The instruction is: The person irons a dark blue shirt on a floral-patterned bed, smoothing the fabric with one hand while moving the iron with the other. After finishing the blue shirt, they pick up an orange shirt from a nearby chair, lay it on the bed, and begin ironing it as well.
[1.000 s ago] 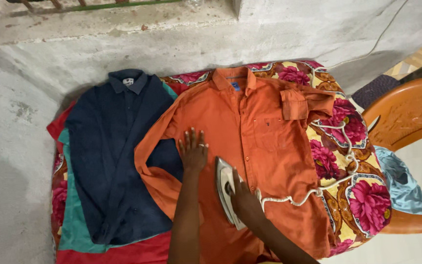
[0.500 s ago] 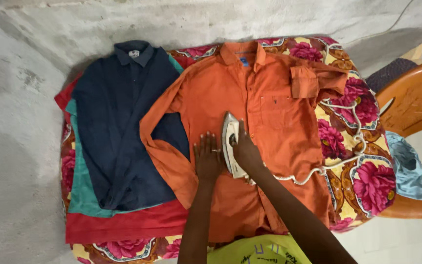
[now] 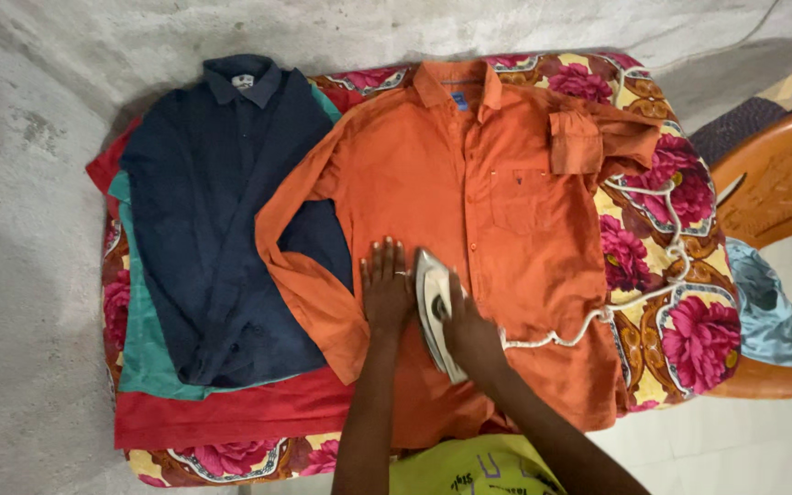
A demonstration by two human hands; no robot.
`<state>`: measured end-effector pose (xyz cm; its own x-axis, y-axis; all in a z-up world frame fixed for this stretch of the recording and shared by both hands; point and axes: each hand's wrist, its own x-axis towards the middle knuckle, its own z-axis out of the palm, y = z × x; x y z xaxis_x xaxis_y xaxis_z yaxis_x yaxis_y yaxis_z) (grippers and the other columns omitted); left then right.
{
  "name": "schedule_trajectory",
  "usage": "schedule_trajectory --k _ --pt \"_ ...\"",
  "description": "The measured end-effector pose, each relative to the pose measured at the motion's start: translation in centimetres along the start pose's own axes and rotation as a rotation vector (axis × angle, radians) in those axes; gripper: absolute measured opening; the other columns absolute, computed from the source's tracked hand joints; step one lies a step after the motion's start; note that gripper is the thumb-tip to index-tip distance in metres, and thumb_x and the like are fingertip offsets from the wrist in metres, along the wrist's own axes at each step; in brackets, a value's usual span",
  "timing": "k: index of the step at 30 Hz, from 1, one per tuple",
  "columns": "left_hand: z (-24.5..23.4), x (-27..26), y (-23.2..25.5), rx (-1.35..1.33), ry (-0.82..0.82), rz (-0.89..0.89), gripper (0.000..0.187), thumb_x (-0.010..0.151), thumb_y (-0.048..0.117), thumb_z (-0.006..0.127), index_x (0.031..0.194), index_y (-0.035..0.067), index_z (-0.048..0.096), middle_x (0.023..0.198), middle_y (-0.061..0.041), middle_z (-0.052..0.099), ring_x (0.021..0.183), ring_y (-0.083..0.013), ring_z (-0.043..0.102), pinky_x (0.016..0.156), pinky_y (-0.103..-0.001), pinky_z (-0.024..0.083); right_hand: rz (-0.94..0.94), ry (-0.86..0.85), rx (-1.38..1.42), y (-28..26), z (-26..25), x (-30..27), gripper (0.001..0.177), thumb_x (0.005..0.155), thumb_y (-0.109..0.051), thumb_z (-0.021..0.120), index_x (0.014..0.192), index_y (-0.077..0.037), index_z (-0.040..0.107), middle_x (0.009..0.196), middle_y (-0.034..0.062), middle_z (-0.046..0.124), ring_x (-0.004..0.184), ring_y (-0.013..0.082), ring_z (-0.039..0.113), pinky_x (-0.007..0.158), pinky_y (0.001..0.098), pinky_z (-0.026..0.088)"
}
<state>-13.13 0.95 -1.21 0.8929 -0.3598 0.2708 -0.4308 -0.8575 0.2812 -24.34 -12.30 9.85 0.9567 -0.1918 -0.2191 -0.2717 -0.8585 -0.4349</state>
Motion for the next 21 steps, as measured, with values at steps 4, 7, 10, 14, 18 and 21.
schedule_trajectory --k 4,7,10,14,18,21 --pt "-0.1 0.1 -0.2 -0.033 -0.034 -0.002 0.056 0.102 0.03 0.049 0.154 0.007 0.046 0.164 -0.012 0.037 0.153 -0.032 0.029 0.124 -0.056 0.02 0.0 0.11 0.074 -0.6 -0.6 4.8 0.089 0.097 -0.021 0.059 0.163 -0.01 0.001 0.13 0.0379 0.054 0.077 0.0522 0.063 0.064 0.0581 0.053" --pt "0.4 0.3 -0.6 -0.049 -0.019 0.006 0.055 0.102 0.028 0.049 0.153 0.008 0.046 0.164 -0.012 0.039 0.153 -0.0317 0.03 0.123 -0.056 0.021 0.056 0.078 0.073 -0.9 -0.6 6.5 0.09 0.097 -0.022 0.058 0.164 -0.011 -0.002 0.117 0.0332 0.06 0.08 0.0506 0.064 0.068 0.0589 0.053" --pt "1.2 -0.1 -1.1 -0.088 -0.028 0.002 0.053 0.105 0.028 0.048 0.154 0.008 0.047 0.163 -0.011 0.04 0.154 -0.0301 0.031 0.125 -0.056 0.022 -0.082 0.098 0.104 0.1 -0.7 6.0 0.09 0.099 -0.021 0.057 0.163 -0.008 -0.004 0.113 0.0376 0.057 0.079 0.0524 0.063 0.064 0.0571 0.054" --pt "1.0 0.0 -2.1 -0.023 -0.036 0.008 0.054 0.103 0.023 0.048 0.155 0.011 0.051 0.166 -0.008 0.041 0.157 -0.0278 0.032 0.127 -0.054 0.022 -0.03 0.023 0.131 0.2 -0.4 2.2 0.092 0.095 -0.019 0.058 0.164 -0.01 -0.003 0.117 0.0374 0.056 0.077 0.0507 0.063 0.064 0.0572 0.052" --pt "-0.6 -0.3 -1.8 0.054 -0.03 -0.02 0.051 0.103 0.031 0.048 0.152 0.016 0.05 0.163 -0.007 0.04 0.153 -0.0329 0.029 0.123 -0.06 0.018 -0.116 0.034 0.158 0.0 -1.0 -2.6 0.092 0.092 -0.016 0.059 0.16 -0.007 -0.001 0.129 0.0399 0.052 0.068 0.0492 0.064 0.057 0.0559 0.052" --pt "-1.3 -0.1 -1.7 0.034 -0.066 -0.03 0.052 0.105 0.032 0.046 0.155 0.017 0.047 0.165 -0.006 0.037 0.155 -0.0321 0.028 0.124 -0.06 0.017 -0.122 0.044 0.124 -0.2 -1.0 -3.1 0.092 0.091 -0.016 0.059 0.161 -0.007 0.0 0.124 0.0358 0.056 0.069 0.0476 0.065 0.057 0.0559 0.052"
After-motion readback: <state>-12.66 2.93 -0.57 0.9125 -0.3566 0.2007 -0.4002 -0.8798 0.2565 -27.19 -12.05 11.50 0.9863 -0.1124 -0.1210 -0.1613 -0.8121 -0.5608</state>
